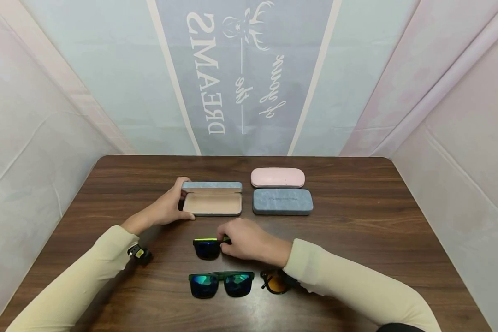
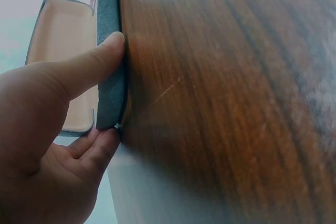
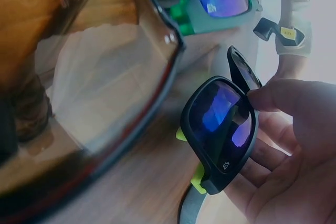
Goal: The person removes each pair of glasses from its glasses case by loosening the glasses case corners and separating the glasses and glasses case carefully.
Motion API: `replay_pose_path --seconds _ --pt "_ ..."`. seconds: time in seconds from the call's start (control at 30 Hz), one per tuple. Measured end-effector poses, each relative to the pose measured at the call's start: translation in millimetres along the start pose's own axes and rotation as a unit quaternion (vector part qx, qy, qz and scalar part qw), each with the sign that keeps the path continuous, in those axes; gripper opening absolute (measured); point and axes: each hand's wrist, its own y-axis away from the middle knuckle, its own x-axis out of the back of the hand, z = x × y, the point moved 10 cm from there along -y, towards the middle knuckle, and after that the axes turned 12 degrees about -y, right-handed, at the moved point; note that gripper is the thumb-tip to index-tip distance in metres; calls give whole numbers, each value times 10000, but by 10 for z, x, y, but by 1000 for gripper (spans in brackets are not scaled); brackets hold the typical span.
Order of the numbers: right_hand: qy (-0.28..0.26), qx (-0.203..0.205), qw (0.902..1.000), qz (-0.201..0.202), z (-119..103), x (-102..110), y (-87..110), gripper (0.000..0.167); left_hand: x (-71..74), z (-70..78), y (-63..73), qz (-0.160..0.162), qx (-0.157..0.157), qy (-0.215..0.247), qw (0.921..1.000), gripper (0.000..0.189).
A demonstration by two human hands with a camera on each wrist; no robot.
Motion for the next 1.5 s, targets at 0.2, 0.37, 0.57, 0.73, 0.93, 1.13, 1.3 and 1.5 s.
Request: replay_pose_path --seconds 0.2,0.37,0.57,0.73,0.93,1.13,1.3,1.5 --pt "102 -16 9999 -113 -6 -64 -4 5 3 -1 10 -6 9 14 10000 97" --pt "116 -27 9998 -144 -5 -99 2 5 7 13 15 8 -14 33 10000 96" --pt "49 66 9998 -195 -31 -118 7 4 14 32 20 34 -73 61 9999 96" --pt "26 68 9998 -203 -41 -122 13 4 15 32 22 9 -42 76 10000 96" --pt "-39 -29 9997 -253 -30 -137 22 4 13 22 27 -43 20 70 10000 97" --pt "-103 -106 9994 -324 -27 -150 24 4 21 15 26 -29 24 56 10000 98" --pt "-143 -205 9989 -401 -20 -159 23 4 25 9 22 -6 20 61 10000 97" --pt "-131 -216 9988 -421 -25 -167 23 4 32 7 18 4 2 73 10000 97"
